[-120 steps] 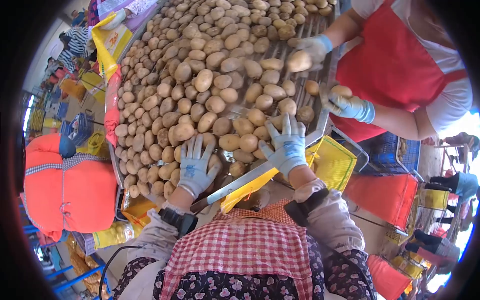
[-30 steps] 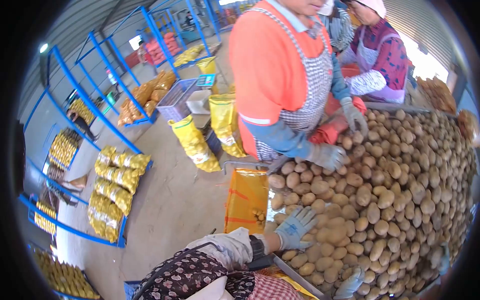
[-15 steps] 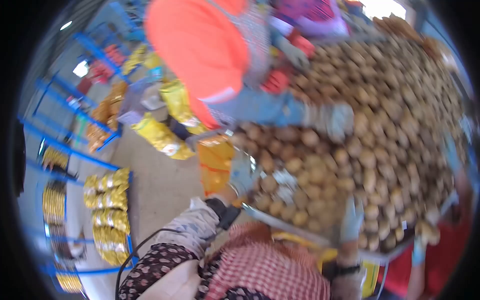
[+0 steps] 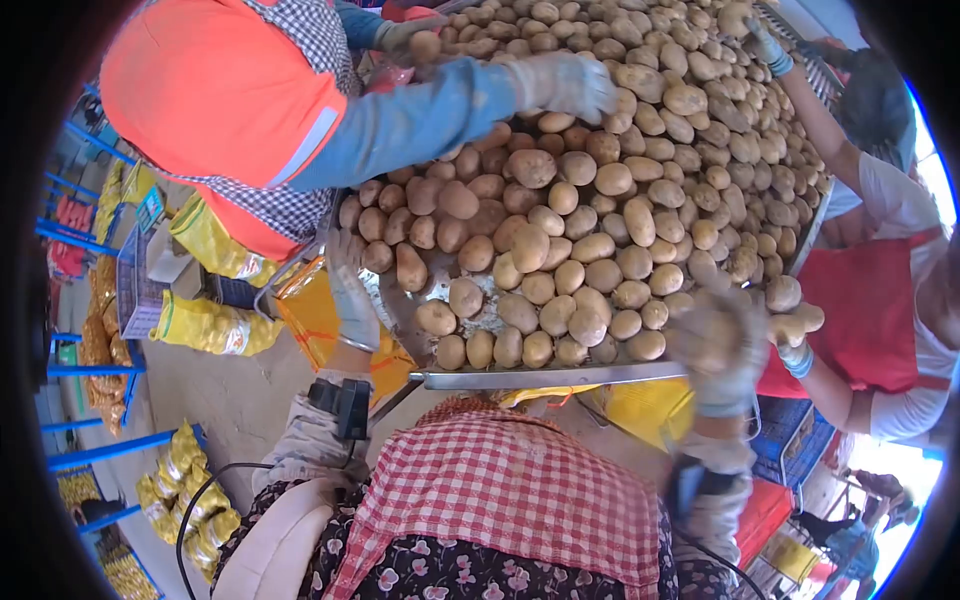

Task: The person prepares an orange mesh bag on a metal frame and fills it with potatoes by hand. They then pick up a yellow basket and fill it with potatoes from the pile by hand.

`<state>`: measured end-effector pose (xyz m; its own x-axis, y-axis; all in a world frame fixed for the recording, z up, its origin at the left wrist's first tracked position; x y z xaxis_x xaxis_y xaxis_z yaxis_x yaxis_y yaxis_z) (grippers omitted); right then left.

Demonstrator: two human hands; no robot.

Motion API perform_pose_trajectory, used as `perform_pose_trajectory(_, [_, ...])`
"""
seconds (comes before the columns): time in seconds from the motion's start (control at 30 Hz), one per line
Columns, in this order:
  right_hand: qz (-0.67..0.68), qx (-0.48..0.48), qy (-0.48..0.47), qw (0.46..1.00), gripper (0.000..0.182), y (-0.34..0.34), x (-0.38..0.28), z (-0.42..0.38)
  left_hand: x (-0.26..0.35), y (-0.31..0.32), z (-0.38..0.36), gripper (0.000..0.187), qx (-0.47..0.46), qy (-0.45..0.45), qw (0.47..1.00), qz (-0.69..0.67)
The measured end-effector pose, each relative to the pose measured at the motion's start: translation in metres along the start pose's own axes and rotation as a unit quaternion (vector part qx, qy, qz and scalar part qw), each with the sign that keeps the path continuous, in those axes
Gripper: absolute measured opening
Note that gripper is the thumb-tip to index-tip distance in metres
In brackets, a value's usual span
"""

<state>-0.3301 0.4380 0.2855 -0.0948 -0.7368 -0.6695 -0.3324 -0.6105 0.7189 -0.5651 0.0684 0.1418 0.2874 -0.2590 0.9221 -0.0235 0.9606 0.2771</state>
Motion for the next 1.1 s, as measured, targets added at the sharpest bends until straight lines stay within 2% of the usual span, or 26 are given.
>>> perform_pose_trajectory(0.03, [-0.069,0.061,0.022,0.996,0.057,0.009,0.033,0.007,-0.015,0.001,0.004,0.06,-0.061,-0.069,0.994,0.054])
perform_pose_trajectory(0.07, [-0.066,0.111,0.067,0.989,0.053,0.025,0.06,0.009,-0.026,0.003,0.005,0.061,-0.121,-0.135,0.977,0.108])
perform_pose_trajectory(0.1, [-0.061,0.16,0.111,0.979,0.048,0.033,0.078,0.011,-0.012,0.035,0.001,0.061,-0.164,-0.053,0.976,0.131])
perform_pose_trajectory(0.13, [-0.06,0.163,0.106,0.979,0.048,0.023,0.086,0.012,-0.002,0.048,-0.001,0.061,-0.17,-0.052,0.976,0.129])
perform_pose_trajectory(0.17, [-0.083,0.125,0.136,0.979,0.049,0.013,0.097,0.013,0.013,0.065,-0.009,0.061,-0.278,0.107,0.884,0.361])
perform_pose_trajectory(0.2, [-0.109,0.086,0.167,0.976,0.05,0.005,0.104,0.012,0.018,0.075,-0.022,0.061,-0.355,0.258,0.705,0.557])
perform_pose_trajectory(0.23, [-0.121,0.132,0.15,0.972,0.05,0.016,0.103,0.011,0.017,0.067,-0.026,0.061,-0.355,0.262,0.707,0.552])
perform_pose_trajectory(0.27, [-0.122,0.134,0.144,0.973,0.05,0.012,0.102,0.012,0.012,0.057,-0.032,0.057,-0.405,0.245,0.7,0.536])
perform_pose_trajectory(0.3, [-0.194,0.14,0.11,0.965,0.046,0.0,0.098,0.013,0.005,0.047,-0.034,0.054,-0.455,0.226,0.688,0.518])
perform_pose_trajectory(0.33, [-0.264,0.143,0.077,0.951,0.041,-0.004,0.096,0.017,0.004,0.041,-0.027,0.054,-0.456,0.23,0.688,0.515])
perform_pose_trajectory(0.37, [-0.264,0.145,0.075,0.951,0.041,-0.008,0.103,0.022,0.002,0.033,-0.02,0.052,-0.475,0.162,0.746,0.437])
perform_pose_trajectory(0.4, [-0.322,0.187,0.044,0.927,0.039,-0.013,0.106,0.027,-0.001,0.028,-0.017,0.05,-0.487,0.09,0.793,0.354])
perform_pose_trajectory(0.43, [-0.378,0.229,0.015,0.897,0.037,-0.015,0.106,0.026,-0.008,0.028,-0.006,0.052,-0.433,0.09,0.789,0.427])
perform_pose_trajectory(0.47, [-0.377,0.232,0.016,0.897,0.037,-0.014,0.107,0.026,-0.01,0.034,0.0,0.052,-0.436,0.088,0.788,0.426])
perform_pose_trajectory(0.53, [-0.315,0.267,0.042,0.91,0.037,-0.014,0.106,0.028,0.0,0.052,0.014,0.053,-0.308,0.266,0.749,0.524])
perform_pose_trajectory(0.57, [-0.293,0.259,0.056,0.919,0.037,-0.02,0.105,0.03,-0.004,0.06,0.013,0.053,-0.304,0.275,0.703,0.581])
perform_pose_trajectory(0.6, [-0.297,0.256,0.054,0.918,0.037,-0.027,0.102,0.031,-0.008,0.064,0.016,0.053,-0.3,0.275,0.706,0.58])
perform_pose_trajectory(0.67, [-0.349,0.205,0.087,0.91,0.035,-0.024,0.1,0.034,-0.022,0.07,0.019,0.058,-0.328,0.249,0.62,0.668])
perform_pose_trajectory(0.7, [-0.399,0.191,0.077,0.894,0.036,-0.02,0.098,0.034,-0.022,0.07,0.022,0.058,-0.323,0.251,0.619,0.671])
perform_pose_trajectory(0.77, [-0.417,0.168,0.101,0.888,0.037,-0.019,0.097,0.04,-0.02,0.071,0.027,0.042,-0.337,0.299,0.616,0.646])
perform_pose_trajectory(0.8, [-0.437,0.153,0.13,0.877,0.038,-0.018,0.098,0.042,-0.02,0.069,0.027,0.042,-0.334,0.3,0.614,0.649])
perform_pose_trajectory(0.87, [-0.453,0.113,0.117,0.876,0.039,0.002,0.094,0.044,-0.013,0.067,0.017,0.047,-0.339,0.346,0.631,0.606])
perform_pose_trajectory(0.9, [-0.414,0.077,0.147,0.895,0.038,0.013,0.096,0.045,-0.011,0.065,0.013,0.041,-0.362,0.307,0.659,0.583])
perform_pose_trajectory(0.97, [-0.325,0.024,0.186,0.927,0.036,0.02,0.105,0.047,-0.016,0.061,0.008,0.038,-0.355,0.308,0.676,0.568])
perform_pose_trajectory(1.0, [-0.325,0.021,0.187,0.927,0.036,0.022,0.107,0.05,-0.018,0.06,0.008,0.034,-0.348,0.311,0.692,0.552])
perform_pose_trajectory(1.1, [-0.264,0.015,0.242,0.933,0.039,0.027,0.121,0.054,-0.011,0.072,0.005,0.037,-0.356,0.3,0.658,0.592])
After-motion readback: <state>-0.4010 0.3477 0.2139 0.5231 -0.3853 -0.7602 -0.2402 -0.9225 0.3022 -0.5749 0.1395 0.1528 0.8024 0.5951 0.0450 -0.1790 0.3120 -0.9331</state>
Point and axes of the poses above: each hand's wrist, its own z-axis towards the middle knuckle, its own y-axis out of the palm, x = y × z, the point moved 4 cm from there along z, towards the middle knuckle, and after that the axes turned 4 degrees about y, right-handed, at the moved point
